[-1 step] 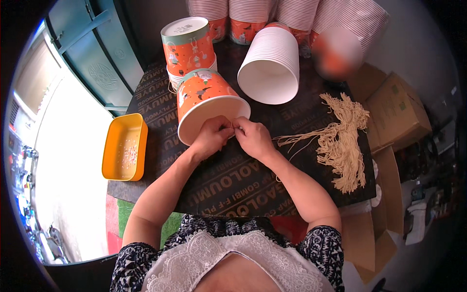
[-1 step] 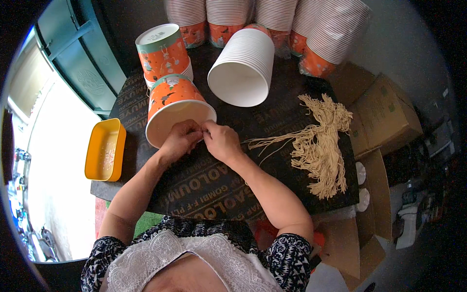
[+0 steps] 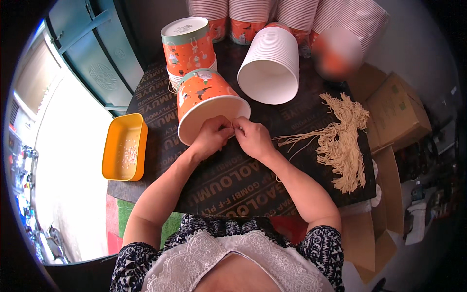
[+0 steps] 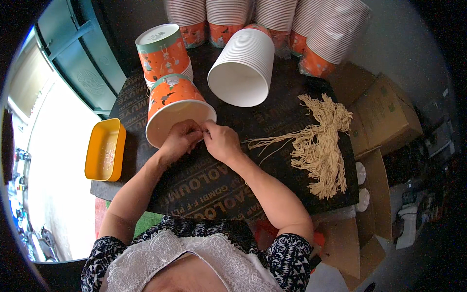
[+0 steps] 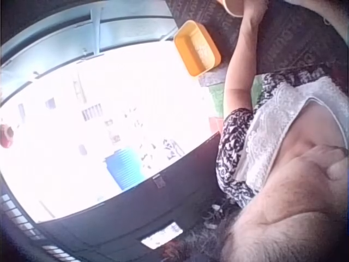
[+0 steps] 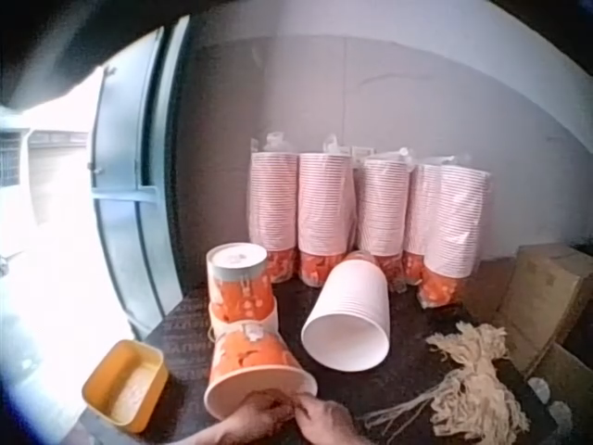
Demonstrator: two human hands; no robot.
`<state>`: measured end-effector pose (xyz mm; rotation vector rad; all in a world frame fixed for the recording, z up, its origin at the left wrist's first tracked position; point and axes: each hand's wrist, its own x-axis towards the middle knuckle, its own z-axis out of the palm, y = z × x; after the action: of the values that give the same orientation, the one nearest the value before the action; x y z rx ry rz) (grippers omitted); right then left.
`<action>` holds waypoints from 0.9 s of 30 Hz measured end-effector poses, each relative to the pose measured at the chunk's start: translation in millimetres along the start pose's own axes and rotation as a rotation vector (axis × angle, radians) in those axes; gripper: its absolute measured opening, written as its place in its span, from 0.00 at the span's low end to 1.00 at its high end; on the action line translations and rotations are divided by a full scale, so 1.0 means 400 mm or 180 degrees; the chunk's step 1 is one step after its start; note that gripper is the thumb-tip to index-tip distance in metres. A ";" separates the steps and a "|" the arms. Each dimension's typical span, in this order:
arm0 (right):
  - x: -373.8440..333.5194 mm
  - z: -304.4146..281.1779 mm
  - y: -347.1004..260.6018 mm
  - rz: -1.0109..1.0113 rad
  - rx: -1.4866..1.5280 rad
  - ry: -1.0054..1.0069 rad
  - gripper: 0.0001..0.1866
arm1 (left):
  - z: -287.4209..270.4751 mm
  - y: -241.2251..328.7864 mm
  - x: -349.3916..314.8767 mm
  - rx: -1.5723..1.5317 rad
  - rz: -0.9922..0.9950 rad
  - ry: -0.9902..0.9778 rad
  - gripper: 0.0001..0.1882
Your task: Threading elastic strings through pre-punched holes in decorative paper cups.
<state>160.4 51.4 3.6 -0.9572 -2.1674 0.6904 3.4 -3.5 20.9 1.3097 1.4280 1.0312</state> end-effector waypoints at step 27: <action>-0.034 0.011 0.008 -0.0282 -0.0073 -0.0120 0.06 | 0.014 0.024 0.006 -0.0232 -0.0248 0.0244 0.05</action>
<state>165.6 41.7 -6.2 -0.8607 -2.2406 0.6472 11.1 -0.1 28.5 1.1644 1.4733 1.0814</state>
